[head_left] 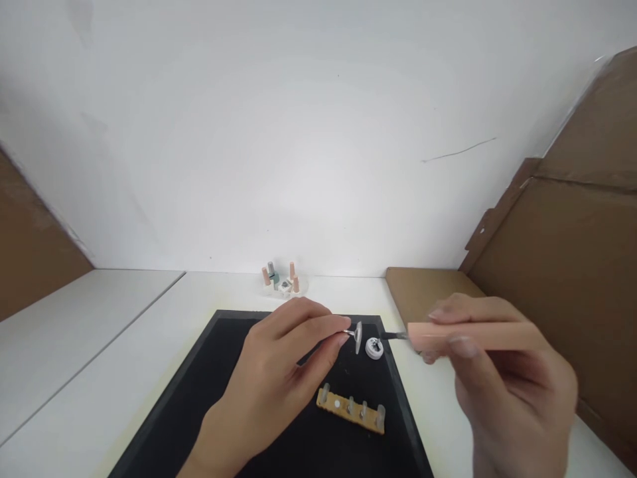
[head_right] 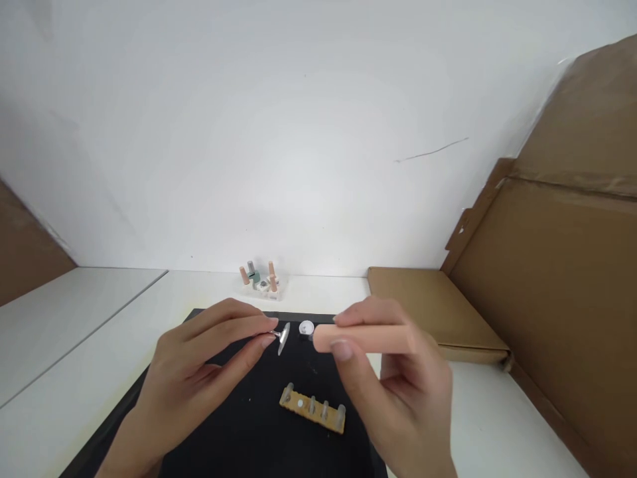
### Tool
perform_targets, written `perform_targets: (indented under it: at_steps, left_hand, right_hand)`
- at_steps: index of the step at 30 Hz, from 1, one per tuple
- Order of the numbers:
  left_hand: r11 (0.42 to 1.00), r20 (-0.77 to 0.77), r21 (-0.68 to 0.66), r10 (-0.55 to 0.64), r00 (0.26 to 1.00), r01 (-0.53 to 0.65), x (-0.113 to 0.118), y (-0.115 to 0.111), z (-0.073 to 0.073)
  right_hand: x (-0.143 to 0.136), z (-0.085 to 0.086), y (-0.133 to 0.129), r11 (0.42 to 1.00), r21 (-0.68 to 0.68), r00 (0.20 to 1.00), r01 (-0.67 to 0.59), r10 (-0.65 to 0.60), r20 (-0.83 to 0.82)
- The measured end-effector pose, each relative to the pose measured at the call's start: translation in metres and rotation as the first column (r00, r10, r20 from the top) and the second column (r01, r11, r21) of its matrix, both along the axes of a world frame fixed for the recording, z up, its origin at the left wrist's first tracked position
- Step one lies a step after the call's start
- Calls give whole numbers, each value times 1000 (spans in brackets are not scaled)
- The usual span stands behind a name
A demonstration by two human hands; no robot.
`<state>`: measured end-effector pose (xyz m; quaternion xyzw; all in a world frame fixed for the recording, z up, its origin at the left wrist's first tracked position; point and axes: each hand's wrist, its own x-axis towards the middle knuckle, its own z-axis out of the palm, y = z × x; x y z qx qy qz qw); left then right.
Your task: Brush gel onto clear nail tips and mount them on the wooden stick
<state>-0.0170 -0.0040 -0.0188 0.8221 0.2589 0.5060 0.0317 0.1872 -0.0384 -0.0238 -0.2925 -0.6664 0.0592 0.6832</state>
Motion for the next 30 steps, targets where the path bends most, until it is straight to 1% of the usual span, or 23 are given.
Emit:
perform_targets:
  at_steps: [3, 7, 13, 18, 26, 30]
  left_hand:
    - [1000, 12, 23, -15, 1000, 14, 1, -1, 3]
    - [999, 17, 26, -30, 999, 30, 2, -4, 4]
    - [999, 7, 22, -26, 1000, 26, 4, -6, 7]
    - [999, 11, 20, -30, 999, 30, 6, -8, 9]
    - [999, 7, 20, -29, 1000, 29, 4, -8, 8]
    - [999, 18, 22, -30, 999, 30, 4, -8, 9]
  right_hand:
    - [-2, 3, 0, 1000, 14, 998, 13, -14, 62]
    - [-2, 4, 1, 1000, 13, 997, 19, -20, 78]
    - [-2, 5, 2, 999, 7, 993, -39, 38, 110]
    - [-2, 5, 1, 999, 5, 994, -49, 48, 102]
    - [-1, 6, 3, 998, 14, 992, -64, 63, 106]
    - [-2, 6, 2, 999, 15, 993, -38, 36, 115]
